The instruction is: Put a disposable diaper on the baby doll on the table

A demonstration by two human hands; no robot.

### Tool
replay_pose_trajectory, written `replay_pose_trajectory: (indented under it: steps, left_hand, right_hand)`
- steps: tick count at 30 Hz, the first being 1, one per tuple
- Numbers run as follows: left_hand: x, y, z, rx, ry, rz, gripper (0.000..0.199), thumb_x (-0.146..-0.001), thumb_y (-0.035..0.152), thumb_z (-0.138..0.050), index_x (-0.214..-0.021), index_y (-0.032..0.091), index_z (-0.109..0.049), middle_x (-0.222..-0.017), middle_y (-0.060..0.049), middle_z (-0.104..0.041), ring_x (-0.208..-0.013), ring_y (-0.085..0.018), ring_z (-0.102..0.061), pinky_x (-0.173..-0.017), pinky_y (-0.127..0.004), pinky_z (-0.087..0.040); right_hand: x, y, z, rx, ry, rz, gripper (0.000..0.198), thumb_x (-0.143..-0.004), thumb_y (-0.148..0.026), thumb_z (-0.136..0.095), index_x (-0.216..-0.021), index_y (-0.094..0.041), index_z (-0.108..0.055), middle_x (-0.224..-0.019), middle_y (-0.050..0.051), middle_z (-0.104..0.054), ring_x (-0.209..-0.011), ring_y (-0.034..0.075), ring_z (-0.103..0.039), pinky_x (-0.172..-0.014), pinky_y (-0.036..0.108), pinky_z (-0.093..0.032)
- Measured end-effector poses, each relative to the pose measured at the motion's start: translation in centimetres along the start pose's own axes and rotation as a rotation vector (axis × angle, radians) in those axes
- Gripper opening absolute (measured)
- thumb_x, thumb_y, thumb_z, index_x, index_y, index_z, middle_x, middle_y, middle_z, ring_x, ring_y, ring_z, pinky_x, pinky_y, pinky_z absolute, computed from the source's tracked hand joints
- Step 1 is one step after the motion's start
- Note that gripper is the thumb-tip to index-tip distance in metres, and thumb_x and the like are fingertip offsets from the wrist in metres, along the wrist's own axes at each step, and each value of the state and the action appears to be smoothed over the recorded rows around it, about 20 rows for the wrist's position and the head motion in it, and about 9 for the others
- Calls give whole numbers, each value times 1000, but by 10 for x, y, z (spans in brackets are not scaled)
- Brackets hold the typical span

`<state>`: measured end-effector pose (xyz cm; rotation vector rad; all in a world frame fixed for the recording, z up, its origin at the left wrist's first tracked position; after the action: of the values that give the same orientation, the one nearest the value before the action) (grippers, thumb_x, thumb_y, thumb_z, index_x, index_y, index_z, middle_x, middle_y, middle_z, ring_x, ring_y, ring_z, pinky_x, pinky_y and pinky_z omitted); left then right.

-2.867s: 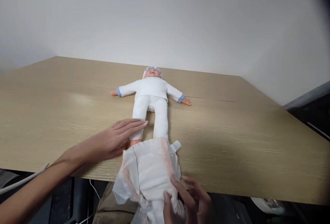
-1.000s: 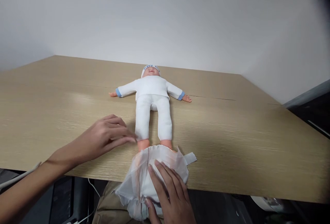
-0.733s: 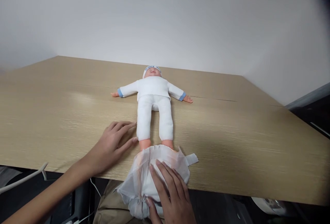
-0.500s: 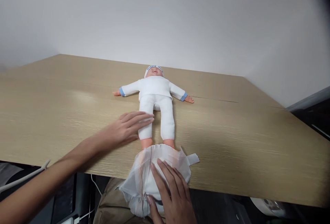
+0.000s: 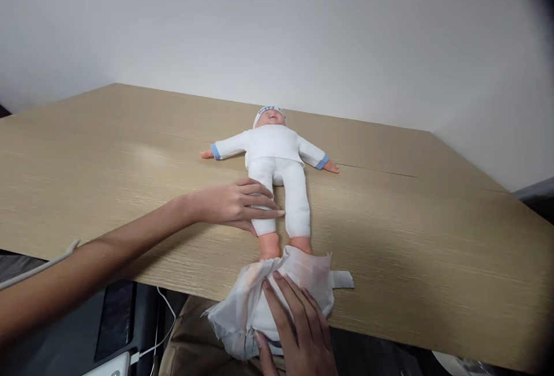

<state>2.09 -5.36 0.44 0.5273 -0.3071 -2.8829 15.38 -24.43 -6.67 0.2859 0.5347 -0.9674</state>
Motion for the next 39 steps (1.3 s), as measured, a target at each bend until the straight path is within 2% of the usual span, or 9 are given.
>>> replay_pose_trajectory:
  steps: [5,8,10,13,16,19,27,33,39]
  left_hand:
    - [4,-5,1,45,-33,46,53,-112,38,-62,-164,35,-56,-156,-9,-69,-150,-31,-57,-129,-51,-39]
    - [5,0,13,173,41,101,46,-114,36,-55,-160,30,-62,-149,-11,-73,-141,-31,-63,-124,-52,-43]
    - [6,3,25,367,204,226,37,-114,35,-55,-146,29,-73,-140,-11,-78,-131,-29,-67,-118,-49,-48]
    - [18,6,32,804,601,533,21,-109,40,-70,-111,25,-84,-114,-6,-81,-107,-21,-72,-102,-35,-55]
    - [30,30,16,1215,930,777,26,-99,47,-83,-93,21,-81,-91,-2,-74,-83,-14,-65,-83,-25,-55]
    - [32,64,0,1417,1108,890,30,-91,50,-90,-88,21,-80,-82,-1,-68,-77,-13,-60,-75,-23,-54]
    - [34,110,-29,1422,1340,1002,36,-80,55,-96,-76,25,-76,-75,-2,-64,-71,-17,-60,-67,-29,-56]
    - [31,119,-25,1287,1342,1018,43,-79,62,-96,-75,24,-75,-76,0,-63,-71,-14,-60,-68,-23,-57]
    - [33,125,-23,1131,1369,937,27,-87,52,-93,-81,29,-80,-84,0,-68,-85,-16,-66,-81,-24,-60]
  right_hand:
    - [0,1,0,-6,-7,-4,57,-102,-31,-62,-158,-18,-61,-158,10,-66,-143,31,-63,-113,47,-55]
    - [0,1,0,-9,-13,-14,59,-101,-31,-62,-159,-18,-60,-160,10,-65,-144,31,-62,-113,47,-55]
    - [0,0,1,-5,-17,-16,60,-101,-31,-63,-160,-19,-60,-161,10,-64,-145,31,-62,-113,47,-55]
    - [0,-1,1,-5,-22,-12,61,-101,-31,-63,-161,-18,-59,-162,11,-63,-146,31,-61,-113,48,-56]
    - [-1,-1,3,-16,-32,-24,61,-102,-30,-62,-162,-19,-57,-163,10,-62,-145,31,-62,-113,48,-57]
    - [-4,0,6,-62,-35,-39,63,-102,-28,-61,-164,-18,-54,-162,10,-63,-147,31,-61,-115,48,-56]
    - [-16,2,16,-188,-21,-148,66,-104,-22,-60,-169,-16,-46,-161,10,-63,-150,29,-57,-121,47,-55]
    - [-17,3,13,-226,-35,-186,64,-105,-24,-60,-167,-17,-48,-160,11,-63,-148,31,-58,-119,50,-56]
    - [-16,5,15,-272,0,-240,56,-108,-30,-61,-162,-19,-53,-155,12,-66,-144,31,-62,-116,50,-58]
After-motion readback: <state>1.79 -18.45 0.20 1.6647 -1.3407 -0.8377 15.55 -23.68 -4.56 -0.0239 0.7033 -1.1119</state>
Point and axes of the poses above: each hand's wrist, its own x-axis away from the middle knuckle, its own z-axis out of the back of the hand, y = z × x, the point moved 9 cm from there along -x, towards the middle knuckle
